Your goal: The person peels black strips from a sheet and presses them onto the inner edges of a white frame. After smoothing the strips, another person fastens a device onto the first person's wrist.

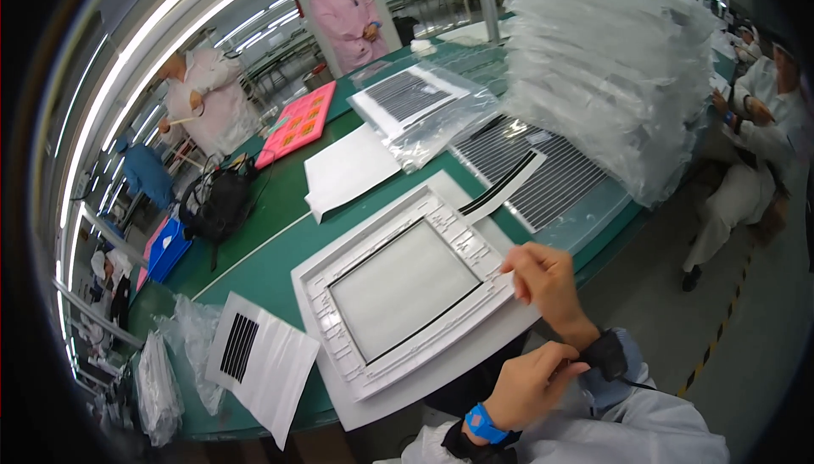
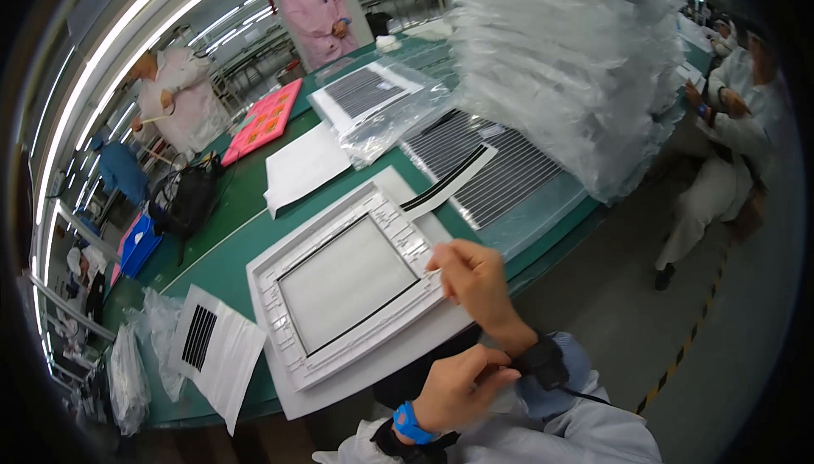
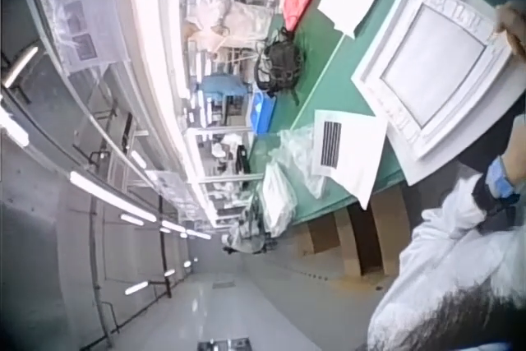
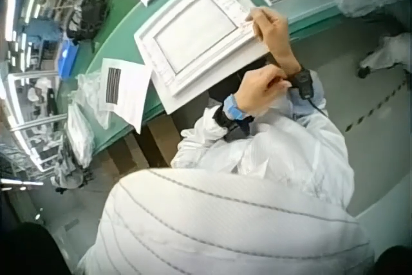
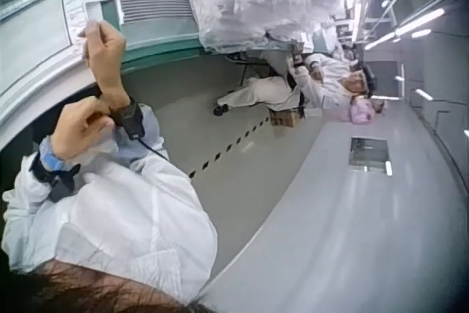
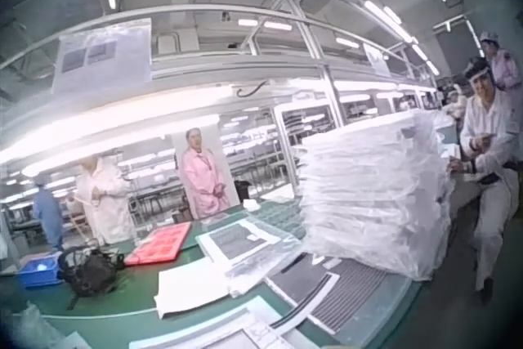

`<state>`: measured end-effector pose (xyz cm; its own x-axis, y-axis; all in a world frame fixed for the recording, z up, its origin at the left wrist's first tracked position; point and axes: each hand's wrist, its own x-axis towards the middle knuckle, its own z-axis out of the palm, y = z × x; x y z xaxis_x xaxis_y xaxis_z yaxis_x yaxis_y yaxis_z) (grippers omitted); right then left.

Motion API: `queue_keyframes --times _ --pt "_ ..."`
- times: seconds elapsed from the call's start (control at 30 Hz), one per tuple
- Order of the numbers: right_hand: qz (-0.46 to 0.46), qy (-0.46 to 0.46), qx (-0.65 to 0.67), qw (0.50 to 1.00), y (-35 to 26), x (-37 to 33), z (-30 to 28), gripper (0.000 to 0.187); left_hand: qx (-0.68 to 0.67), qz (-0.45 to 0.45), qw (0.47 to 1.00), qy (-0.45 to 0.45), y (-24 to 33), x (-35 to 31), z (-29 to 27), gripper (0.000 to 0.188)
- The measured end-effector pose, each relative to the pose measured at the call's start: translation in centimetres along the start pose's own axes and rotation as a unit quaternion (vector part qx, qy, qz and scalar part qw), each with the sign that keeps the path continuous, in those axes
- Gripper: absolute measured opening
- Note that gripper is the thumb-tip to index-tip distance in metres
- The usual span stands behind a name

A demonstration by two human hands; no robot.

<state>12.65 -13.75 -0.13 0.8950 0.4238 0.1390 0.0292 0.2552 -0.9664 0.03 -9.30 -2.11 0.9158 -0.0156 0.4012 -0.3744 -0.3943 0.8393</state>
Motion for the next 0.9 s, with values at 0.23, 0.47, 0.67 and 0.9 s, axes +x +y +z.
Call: queue_keyframes --times 0.23,0.47,0.67,0.9 --pt "0.100 -0.055 0.301 0.947 2.2 0.8 -5.0 0.031 -0.799 -0.175 0.575 0.020 -1.6 1.0 -7.1 0.041" --pt "0.037 -0.063 0.248 0.966 3.8 0.7 -5.6 0.033 -0.599 -0.153 0.755 0.217 -2.0 -2.5 -12.4 0.037" --pt "-0.110 0.038 -0.219 0.969 4.4 1.5 -9.8 0.034 0.378 -0.005 0.892 0.250 -0.9 -7.0 -18.1 0.011" --pt "-0.066 0.100 -0.015 0.993 8.9 3.9 -15.1 0.030 -0.147 -0.192 0.871 0.428 -5.2 -11.2 -19.9 0.024"
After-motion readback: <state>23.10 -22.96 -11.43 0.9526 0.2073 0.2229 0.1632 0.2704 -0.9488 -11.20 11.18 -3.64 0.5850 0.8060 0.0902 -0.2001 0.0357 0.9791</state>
